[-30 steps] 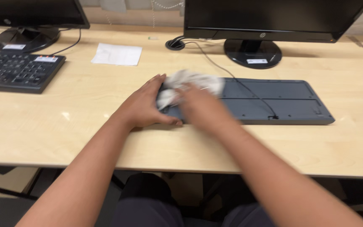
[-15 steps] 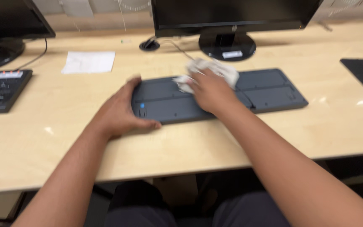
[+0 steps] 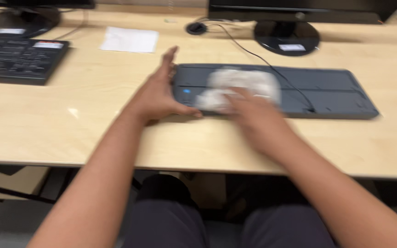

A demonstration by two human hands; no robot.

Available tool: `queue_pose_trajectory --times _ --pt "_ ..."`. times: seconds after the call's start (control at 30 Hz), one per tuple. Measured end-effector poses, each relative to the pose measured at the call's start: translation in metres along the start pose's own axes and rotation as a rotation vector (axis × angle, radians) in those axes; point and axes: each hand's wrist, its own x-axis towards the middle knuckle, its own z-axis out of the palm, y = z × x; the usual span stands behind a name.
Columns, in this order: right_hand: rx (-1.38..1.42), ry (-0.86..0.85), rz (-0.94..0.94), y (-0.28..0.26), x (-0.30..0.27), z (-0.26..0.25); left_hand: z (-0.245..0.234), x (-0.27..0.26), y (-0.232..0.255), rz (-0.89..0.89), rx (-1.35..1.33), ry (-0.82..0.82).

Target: The person wipes down a computer keyboard, a monitor screen, a monitor stand, and a mousepad with a cloth.

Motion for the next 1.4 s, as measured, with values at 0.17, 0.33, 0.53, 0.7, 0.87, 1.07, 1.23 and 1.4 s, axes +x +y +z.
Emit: queue_pose_trajectory --times 0.17,0.33,0.53,0.7,0.87,1.07,1.23,1.4 --pt "-0.063 -0.032 0.315 0.046 0.027 0.006 -0.011 0.0 0.007 0.054 -0.204 -0.045" --pt "0.045 -0.04 0.231 0.023 0.126 0.063 -0.016 -0.004 0.019 0.042 -0.255 -0.035" --pt "0.057 -0.003 0.059 -0.041 0.129 0.072 -0.019 0.002 0.02 -0.092 -0.201 0.028" --pt "-0.044 0.14 -0.162 -0.003 0.034 0.056 -0.019 0.004 0.02 -0.173 -0.133 -0.036" --pt "0.007 -0.04 0.408 0.048 0.019 -0.008 -0.015 0.007 0.027 -0.264 -0.007 -0.039" --pt "-0.052 0.086 0.232 0.029 0.067 0.028 0.016 0.056 0.029 -0.432 -0.131 0.282" --pt "-0.008 -0.016 0.169 0.001 0.079 0.054 0.03 0.075 0.04 -0.454 0.03 0.355" --pt "-0.06 0.136 0.387 0.068 0.107 0.026 0.039 0.07 0.037 -0.319 0.355 0.304"
